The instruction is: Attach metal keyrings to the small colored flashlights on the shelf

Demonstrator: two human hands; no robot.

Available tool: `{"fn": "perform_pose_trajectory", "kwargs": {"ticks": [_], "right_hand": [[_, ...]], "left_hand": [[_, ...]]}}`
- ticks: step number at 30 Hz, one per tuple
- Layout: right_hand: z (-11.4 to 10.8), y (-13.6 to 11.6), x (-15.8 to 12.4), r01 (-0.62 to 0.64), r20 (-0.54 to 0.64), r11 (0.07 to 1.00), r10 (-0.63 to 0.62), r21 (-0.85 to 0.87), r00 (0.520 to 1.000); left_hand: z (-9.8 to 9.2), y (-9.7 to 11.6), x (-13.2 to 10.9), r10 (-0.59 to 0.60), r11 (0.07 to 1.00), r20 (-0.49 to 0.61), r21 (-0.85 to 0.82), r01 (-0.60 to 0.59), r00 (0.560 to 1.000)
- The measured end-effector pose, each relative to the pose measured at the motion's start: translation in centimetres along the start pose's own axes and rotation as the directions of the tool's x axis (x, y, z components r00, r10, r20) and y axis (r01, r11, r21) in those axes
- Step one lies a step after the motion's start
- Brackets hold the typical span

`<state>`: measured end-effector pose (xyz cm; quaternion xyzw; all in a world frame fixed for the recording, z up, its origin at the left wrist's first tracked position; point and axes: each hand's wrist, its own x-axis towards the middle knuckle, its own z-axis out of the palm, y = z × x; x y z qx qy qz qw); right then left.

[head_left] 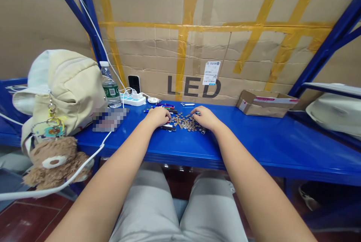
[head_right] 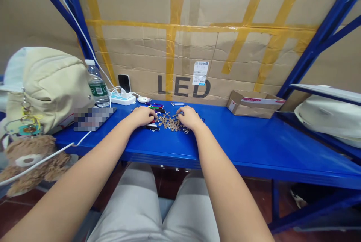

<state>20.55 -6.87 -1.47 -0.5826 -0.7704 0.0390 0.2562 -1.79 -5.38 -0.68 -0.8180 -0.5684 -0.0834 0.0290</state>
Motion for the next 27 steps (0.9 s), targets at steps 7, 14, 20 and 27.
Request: {"fn": "perform_pose_trajectory", "kwargs": {"ticks": [7,14,20,27], "right_hand": [[-0.2,0.0,0.0,0.019,-0.004,0.999,-0.019,0.030,1.000],[-0.3,-0.2,0.0,0.021,0.016,1.000,-0.021,0.023,1.000],[-0.3,-0.2,0.0,0.020,0.013,0.999,-0.020,0.034,1.000],[0.1,0.1,0.2,0.038,0.012,0.999,-0.038,0.037,0.999]], "left_hand": [[0.7,-0.6,1.2,0.018,0.994,-0.061,-0.104,-0.024,0.998],[1.3,-1.2,2.4,0.104,0.987,-0.031,-0.124,-0.107,0.994],[1.3,-1.0,2.0,0.146,0.966,-0.062,-0.207,-0.156,0.987],[1.1,-0.7,1.5,0.134,0.963,-0.090,-0.223,-0.152,0.987]]}}
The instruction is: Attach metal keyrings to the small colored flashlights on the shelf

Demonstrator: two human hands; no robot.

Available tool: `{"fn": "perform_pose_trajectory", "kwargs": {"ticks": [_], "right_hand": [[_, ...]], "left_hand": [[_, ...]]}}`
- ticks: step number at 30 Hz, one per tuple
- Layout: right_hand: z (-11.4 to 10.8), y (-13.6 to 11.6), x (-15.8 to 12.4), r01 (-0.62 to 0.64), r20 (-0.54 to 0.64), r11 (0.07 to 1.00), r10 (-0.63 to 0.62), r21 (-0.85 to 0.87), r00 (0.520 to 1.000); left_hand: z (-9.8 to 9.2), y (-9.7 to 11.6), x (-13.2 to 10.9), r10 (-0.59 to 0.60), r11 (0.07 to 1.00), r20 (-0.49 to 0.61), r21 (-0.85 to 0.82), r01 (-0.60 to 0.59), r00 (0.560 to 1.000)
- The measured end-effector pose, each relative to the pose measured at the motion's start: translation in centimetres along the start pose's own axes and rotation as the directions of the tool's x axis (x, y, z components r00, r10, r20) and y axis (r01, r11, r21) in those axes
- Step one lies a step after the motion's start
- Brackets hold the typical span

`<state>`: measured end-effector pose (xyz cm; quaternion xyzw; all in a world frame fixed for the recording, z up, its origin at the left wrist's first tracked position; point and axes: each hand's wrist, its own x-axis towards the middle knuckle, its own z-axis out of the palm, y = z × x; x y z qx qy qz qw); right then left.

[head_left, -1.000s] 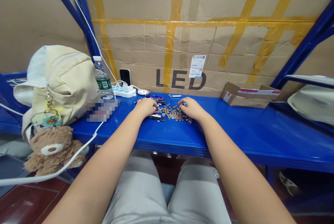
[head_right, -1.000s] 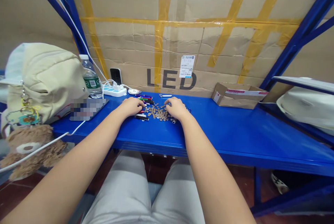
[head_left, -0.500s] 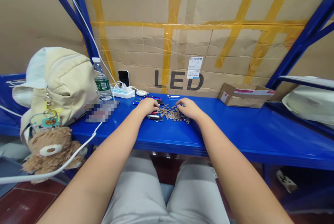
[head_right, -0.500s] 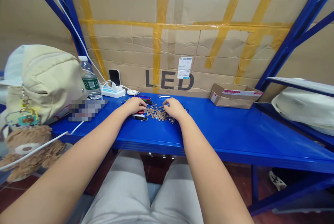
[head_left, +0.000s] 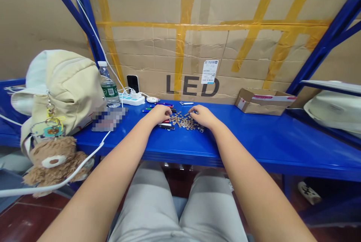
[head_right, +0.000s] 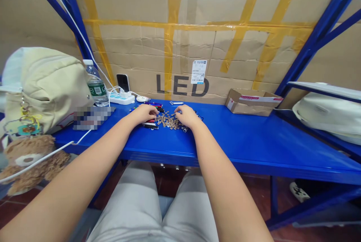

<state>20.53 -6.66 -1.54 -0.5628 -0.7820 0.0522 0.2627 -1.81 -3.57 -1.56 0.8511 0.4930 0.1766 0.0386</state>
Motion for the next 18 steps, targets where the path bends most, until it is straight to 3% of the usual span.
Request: {"fn": "perform_pose_trajectory", "kwargs": {"ticks": [8,18], "right_hand": [[-0.06,-0.32,-0.15,0.004,0.023,1.000,-0.004,0.007,1.000],[0.00,-0.17,-0.09,0.011,0.009,1.000,-0.011,0.008,1.000]], "left_hand": [[0.24,-0.24,0.36,-0.028,0.999,-0.002,0.025,0.028,1.000],[0.44,-0.05,0.22,0.029,0.994,-0.033,-0.105,-0.033,0.999]]}}
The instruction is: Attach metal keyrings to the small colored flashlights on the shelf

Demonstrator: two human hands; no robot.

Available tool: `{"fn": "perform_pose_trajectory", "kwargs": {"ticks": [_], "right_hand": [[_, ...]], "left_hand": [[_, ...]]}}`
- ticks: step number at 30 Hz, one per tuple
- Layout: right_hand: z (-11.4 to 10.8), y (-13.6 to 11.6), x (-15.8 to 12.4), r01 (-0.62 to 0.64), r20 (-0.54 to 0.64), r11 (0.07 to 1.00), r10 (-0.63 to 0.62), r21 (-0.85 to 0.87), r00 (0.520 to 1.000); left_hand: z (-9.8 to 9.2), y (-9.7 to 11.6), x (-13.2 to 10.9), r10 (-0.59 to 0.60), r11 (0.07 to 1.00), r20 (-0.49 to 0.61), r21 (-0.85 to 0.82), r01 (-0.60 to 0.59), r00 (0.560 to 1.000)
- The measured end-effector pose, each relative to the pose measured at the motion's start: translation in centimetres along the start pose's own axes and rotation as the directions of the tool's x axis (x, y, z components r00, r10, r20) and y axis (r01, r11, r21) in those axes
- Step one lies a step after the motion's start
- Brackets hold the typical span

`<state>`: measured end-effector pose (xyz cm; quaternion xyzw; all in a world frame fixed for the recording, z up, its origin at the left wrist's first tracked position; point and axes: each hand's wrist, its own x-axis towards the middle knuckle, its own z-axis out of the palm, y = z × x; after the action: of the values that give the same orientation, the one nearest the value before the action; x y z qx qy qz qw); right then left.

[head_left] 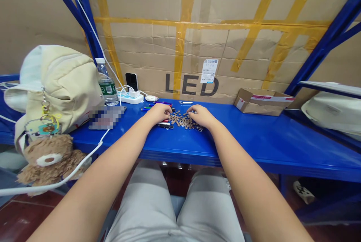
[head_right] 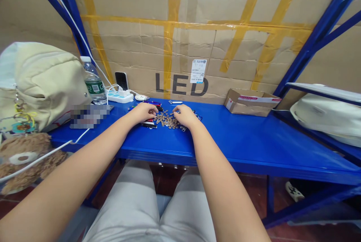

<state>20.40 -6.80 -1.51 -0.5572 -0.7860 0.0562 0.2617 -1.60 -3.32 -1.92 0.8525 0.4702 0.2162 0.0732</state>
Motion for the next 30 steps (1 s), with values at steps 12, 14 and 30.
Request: {"fn": "perform_pose_trajectory", "kwargs": {"ticks": [12,14,30], "right_hand": [[0.0,-0.2,0.0,-0.018,0.011,1.000,0.018,-0.003,1.000],[-0.1,-0.3,-0.1,-0.027,0.007,1.000,0.027,0.009,1.000],[-1.1,-1.0,-1.1,0.057,0.168,0.997,-0.065,0.054,0.984]], "left_hand": [[-0.5,0.9,-0.4,0.053,0.997,0.052,0.058,-0.056,0.997],[-1.1,1.0,-0.7,0.051,0.997,0.033,0.052,-0.053,0.998],[-4.1,-0.9,-2.7,-0.102,0.994,0.309,-0.010,0.111,0.946]]}}
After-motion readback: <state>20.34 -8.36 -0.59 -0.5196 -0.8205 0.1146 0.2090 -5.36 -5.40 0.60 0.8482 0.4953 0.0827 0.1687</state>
